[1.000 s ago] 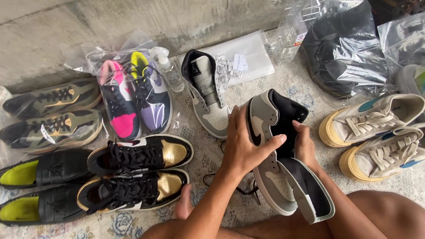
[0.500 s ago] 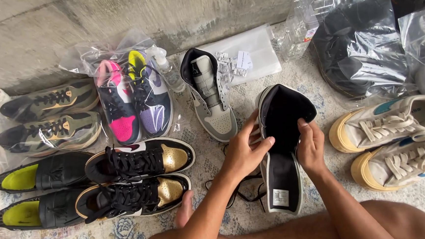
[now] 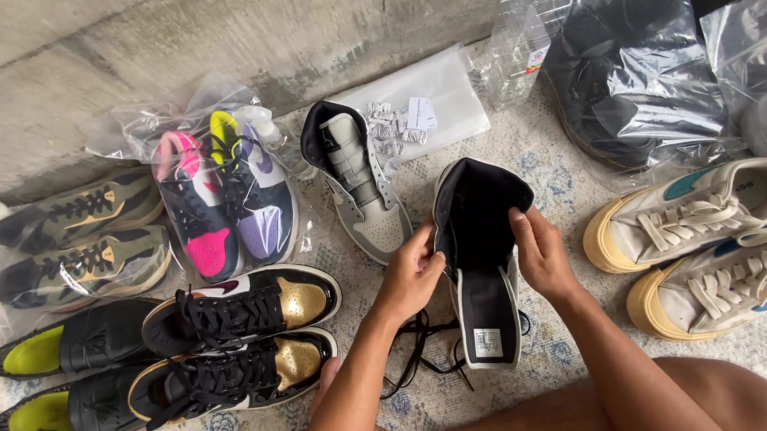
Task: The person holds a white high-top sneaker, opens the tongue to show the interior, and then threads a black shoelace through the eyelets. They continue to lace the shoe by hand, pulling the laces tight and arranging them.
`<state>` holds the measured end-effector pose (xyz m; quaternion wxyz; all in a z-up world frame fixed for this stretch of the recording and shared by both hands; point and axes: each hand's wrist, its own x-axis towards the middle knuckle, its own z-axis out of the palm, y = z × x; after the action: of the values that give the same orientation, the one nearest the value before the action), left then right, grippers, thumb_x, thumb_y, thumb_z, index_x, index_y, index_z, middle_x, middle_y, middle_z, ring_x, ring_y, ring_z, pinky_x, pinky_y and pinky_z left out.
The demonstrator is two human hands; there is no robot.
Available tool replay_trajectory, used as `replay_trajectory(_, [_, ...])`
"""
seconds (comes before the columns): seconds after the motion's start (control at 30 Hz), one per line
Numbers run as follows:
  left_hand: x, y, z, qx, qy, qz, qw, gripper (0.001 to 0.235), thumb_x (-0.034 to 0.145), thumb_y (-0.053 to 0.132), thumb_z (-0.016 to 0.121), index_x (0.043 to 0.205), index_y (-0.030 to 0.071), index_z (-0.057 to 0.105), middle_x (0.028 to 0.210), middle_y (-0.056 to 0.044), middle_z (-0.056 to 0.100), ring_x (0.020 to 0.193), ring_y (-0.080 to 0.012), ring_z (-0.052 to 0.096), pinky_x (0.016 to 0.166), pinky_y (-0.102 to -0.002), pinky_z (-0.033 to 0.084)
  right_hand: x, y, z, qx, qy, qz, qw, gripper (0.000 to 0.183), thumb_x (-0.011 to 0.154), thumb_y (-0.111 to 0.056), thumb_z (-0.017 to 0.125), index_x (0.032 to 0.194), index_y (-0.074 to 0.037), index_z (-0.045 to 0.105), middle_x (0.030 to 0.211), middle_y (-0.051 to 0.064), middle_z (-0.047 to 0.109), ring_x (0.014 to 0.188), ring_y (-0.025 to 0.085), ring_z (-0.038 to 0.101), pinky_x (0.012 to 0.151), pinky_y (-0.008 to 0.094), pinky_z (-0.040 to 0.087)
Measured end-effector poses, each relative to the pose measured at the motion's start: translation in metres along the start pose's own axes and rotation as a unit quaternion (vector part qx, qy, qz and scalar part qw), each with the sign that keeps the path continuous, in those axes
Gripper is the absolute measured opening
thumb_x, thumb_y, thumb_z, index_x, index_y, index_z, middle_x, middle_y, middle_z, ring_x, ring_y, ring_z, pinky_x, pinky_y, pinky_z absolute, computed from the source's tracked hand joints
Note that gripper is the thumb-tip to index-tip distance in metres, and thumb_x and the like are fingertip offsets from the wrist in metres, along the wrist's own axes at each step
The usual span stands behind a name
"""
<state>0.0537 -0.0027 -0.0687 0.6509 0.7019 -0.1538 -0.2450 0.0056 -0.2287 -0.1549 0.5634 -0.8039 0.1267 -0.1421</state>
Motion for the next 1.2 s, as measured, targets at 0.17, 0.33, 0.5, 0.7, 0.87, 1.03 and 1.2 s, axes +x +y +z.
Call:
replay_trajectory(0.17, [0.008,-0.007,0.001,-0.009,0.004,-0.008,1.000,0.069,0.094,0.002,0.053,0.159,0.008,0.031,0.129,-0.037,0.060,0.114,-0.0441,0.064,0.092,-0.048,0.059,0.003,-0.011,-0.006,-0.029,-0.030,0.022,0.999,0.029,0.111,-0.027,0.048,0.115,-0.008,0.070,0.084,0.022,0.068,0.083,0.026,0.063,0.076,0.053,0.050])
replay_trajectory(0.33, [0.002,0.009,-0.001,0.051,0.017,0.014,0.998,0.070,0.094,0.011,0.065,0.156,0.004,0.035,0.129,-0.036,0.062,0.114,-0.0439,0.066,0.092,-0.047,0.060,0.010,0.008,-0.026,0.035,-0.078,0.044,0.995,0.032,0.104,-0.024,0.061,0.130,-0.006,0.068,0.104,0.017,0.076,0.106,0.026,0.069,0.094,0.049,0.054])
replay_trajectory(0.5, [-0.009,0.046,-0.010,0.368,0.004,0.101,0.924,0.047,0.091,0.009,0.065,0.137,0.005,0.055,0.121,-0.022,0.063,0.102,-0.0373,0.072,0.083,-0.047,0.063,0.013,-0.056,-0.072,-0.071,-0.126,-0.090,0.985,0.055,0.076,-0.006,0.078,0.129,-0.001,0.068,0.092,0.020,0.069,0.078,0.031,0.070,0.070,0.042,0.060])
replay_trajectory(0.7, [-0.011,0.041,-0.011,0.489,-0.080,0.207,0.843,0.064,0.078,0.003,0.078,0.138,0.011,0.058,0.142,-0.016,0.045,0.094,-0.0300,0.065,0.083,-0.048,0.057,0.003,-0.146,-0.073,-0.191,-0.255,-0.239,0.917,0.054,0.075,0.004,0.067,0.128,-0.005,0.070,0.117,0.021,0.070,0.058,0.024,0.068,0.051,0.033,0.060])
replay_trajectory(0.87, [-0.009,0.032,-0.008,0.519,-0.080,0.235,0.818,0.059,0.078,0.003,0.078,0.134,0.013,0.062,0.146,-0.013,0.044,0.097,-0.0278,0.059,0.082,-0.044,0.055,0.002,-0.135,-0.069,-0.305,-0.299,-0.272,0.862,0.059,0.070,-0.001,0.072,0.128,-0.010,0.068,0.131,0.017,0.066,0.073,0.024,0.071,0.051,0.034,0.061])
replay_trajectory(1.03, [-0.005,0.011,-0.001,0.508,-0.110,0.207,0.829,0.062,0.069,-0.004,0.078,0.128,0.011,0.067,0.141,-0.011,0.050,0.096,-0.0294,0.062,0.078,-0.044,0.051,-0.001,-0.110,-0.059,-0.361,-0.303,-0.249,0.846,0.066,0.061,-0.019,0.085,0.125,-0.018,0.067,0.131,0.006,0.063,0.069,0.026,0.070,0.049,0.040,0.060])
replay_trajectory(1.2, [0.000,0.002,-0.003,0.511,-0.056,0.213,0.831,0.038,0.092,0.022,0.072,0.127,0.015,0.063,0.129,-0.004,0.055,0.098,-0.0266,0.064,0.080,-0.041,0.053,0.002,-0.078,-0.055,-0.312,-0.228,-0.263,0.884,0.040,0.077,-0.041,0.080,0.108,-0.018,0.071,0.111,-0.005,0.071,0.073,0.023,0.072,0.054,0.036,0.058])
